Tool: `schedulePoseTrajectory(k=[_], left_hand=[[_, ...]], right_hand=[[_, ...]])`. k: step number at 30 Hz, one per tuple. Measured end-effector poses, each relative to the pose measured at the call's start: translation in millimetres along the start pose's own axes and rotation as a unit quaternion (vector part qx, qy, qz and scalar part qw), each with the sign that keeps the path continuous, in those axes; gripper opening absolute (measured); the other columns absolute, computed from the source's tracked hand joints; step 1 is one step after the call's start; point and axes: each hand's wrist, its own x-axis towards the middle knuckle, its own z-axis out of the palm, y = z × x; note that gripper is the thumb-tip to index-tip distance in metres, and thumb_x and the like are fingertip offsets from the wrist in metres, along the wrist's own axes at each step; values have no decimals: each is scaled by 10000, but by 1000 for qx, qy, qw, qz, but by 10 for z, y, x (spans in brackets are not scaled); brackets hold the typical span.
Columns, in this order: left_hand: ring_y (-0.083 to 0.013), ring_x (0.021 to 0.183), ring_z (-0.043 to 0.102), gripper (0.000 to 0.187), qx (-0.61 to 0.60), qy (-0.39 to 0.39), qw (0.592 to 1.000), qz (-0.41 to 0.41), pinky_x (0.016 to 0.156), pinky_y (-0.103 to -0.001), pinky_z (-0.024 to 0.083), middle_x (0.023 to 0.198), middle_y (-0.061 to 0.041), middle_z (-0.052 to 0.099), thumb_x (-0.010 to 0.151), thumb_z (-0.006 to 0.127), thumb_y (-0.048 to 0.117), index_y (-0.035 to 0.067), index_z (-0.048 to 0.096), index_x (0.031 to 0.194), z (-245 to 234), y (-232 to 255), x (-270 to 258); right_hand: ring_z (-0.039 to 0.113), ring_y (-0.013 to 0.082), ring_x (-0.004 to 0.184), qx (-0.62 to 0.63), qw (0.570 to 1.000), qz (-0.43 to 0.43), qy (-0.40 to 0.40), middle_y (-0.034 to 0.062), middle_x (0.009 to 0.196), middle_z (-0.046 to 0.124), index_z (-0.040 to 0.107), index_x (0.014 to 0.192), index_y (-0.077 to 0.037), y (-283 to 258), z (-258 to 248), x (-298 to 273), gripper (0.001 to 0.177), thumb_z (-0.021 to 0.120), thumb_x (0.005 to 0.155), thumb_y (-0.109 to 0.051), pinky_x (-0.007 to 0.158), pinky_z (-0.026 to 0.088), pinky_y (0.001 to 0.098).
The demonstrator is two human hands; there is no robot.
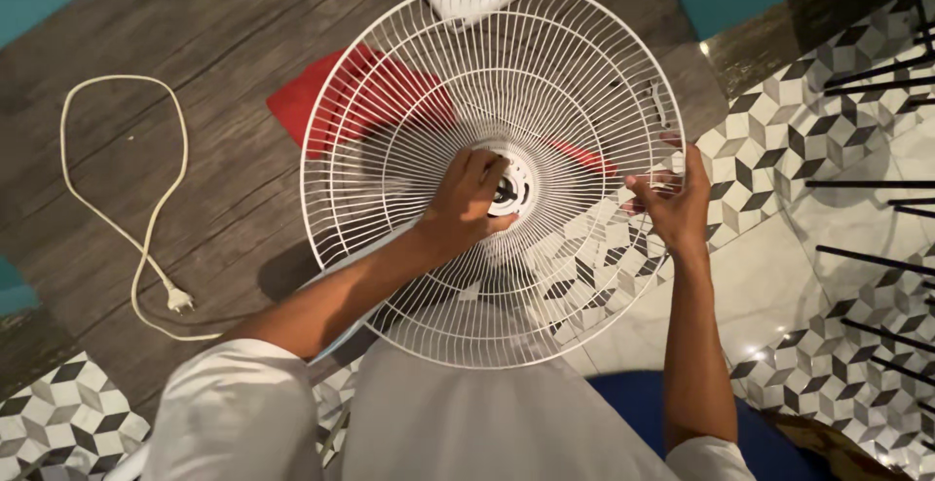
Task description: The person assembles a standing fan by attaching the front grille, securing the central hub, and mounting the fan head onto the stand. They then adjust the fan's angle on the stand.
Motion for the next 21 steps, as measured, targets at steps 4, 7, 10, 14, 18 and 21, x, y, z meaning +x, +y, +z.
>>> schedulePoseTrajectory(k=[4,7,10,14,18,21], left_hand=[[-394,1192,482,727,-75,10,989,-126,1026,-514,456,1212,-204,506,657,902,251,-120,634,1222,144,141,16],[-383,1187,475,684,-88,-5,993,-76,1020,-517,443,1205,-197,501,663,894,259,-139,651,1163,210,52,14],[-346,1202,478,564,-43,24,997,64,1053,-523,433,1231,-186,524,617,868,278,-28,653,1039,262,-125,5],[-313,1193,488,634,-147,-74,986,-9,1094,-485,457,1170,-170,531,683,826,327,-92,677,1135,318,-282,93],[-341,1266,493,600,-126,-85,988,32,1111,-479,444,1211,-191,544,640,845,303,-81,666,1064,326,-357,170],[-332,1215,500,669,-156,-153,975,33,1104,-476,440,1173,-164,551,643,874,324,-67,682,1150,257,-465,217]], right_hand=[[711,180,853,5,1000,-29,-4,106,1028,674,454,1449,-50,9,-56,17,643,760,902,95,626,672,348],[718,184,792,0,1000,3,3,107,936,676,457,1447,-67,-2,-84,54,652,761,890,85,602,658,346],[716,177,763,-13,1000,20,0,105,871,683,460,1444,-71,9,-132,42,656,766,883,76,594,647,339],[689,177,709,-7,1000,18,-2,103,816,654,464,1450,-73,10,-138,56,667,771,878,79,586,633,336],[704,174,731,-19,1000,4,0,93,842,654,464,1444,-69,28,-128,77,669,777,874,85,582,639,342],[715,169,763,22,1000,-4,0,88,855,647,449,1448,-64,21,-100,-8,649,769,899,71,595,653,340]])
